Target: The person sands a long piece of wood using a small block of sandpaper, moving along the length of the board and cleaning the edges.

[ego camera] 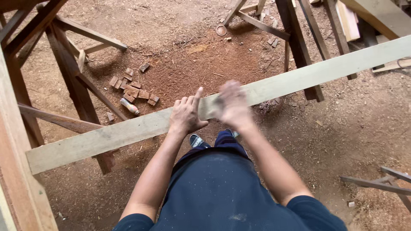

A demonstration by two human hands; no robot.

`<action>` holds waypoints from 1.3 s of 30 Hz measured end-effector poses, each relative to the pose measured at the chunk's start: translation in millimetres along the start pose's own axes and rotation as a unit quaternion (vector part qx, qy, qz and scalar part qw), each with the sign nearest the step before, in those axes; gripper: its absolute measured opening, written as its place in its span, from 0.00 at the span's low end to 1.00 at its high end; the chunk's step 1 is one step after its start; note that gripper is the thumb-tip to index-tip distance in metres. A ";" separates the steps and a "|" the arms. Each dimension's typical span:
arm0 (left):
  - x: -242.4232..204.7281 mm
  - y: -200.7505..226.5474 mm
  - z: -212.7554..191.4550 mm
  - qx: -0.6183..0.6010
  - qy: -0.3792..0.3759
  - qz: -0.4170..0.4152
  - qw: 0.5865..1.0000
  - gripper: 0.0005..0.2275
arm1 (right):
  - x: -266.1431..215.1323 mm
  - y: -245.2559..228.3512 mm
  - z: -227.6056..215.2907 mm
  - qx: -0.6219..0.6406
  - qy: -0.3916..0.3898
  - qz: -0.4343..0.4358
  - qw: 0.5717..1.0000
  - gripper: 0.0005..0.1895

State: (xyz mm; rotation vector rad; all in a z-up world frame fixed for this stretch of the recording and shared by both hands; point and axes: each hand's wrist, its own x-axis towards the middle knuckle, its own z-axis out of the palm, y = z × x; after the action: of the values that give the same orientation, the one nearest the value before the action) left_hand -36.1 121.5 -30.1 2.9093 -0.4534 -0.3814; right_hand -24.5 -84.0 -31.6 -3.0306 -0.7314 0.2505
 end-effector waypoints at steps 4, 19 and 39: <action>1.6 -2.0 3.2 0.000 0.001 -0.001 1.000 0.61 | -14.1 -36.8 16.9 -0.016 -0.094 -0.074 0.993 0.61; 6.8 -14.3 40.2 0.026 0.061 0.021 0.998 0.47 | 2.4 -43.5 20.3 0.109 -0.011 -0.087 0.990 0.61; -7.3 74.2 23.1 0.033 0.049 0.047 0.997 0.32 | 20.0 104.6 15.9 0.158 0.120 -0.011 0.980 0.22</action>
State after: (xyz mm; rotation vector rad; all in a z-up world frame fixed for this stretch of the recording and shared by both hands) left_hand -69.6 51.1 -35.1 2.9395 -0.5952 -0.2144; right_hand 37.8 -168.4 -55.7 -2.6868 -0.6363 -0.0015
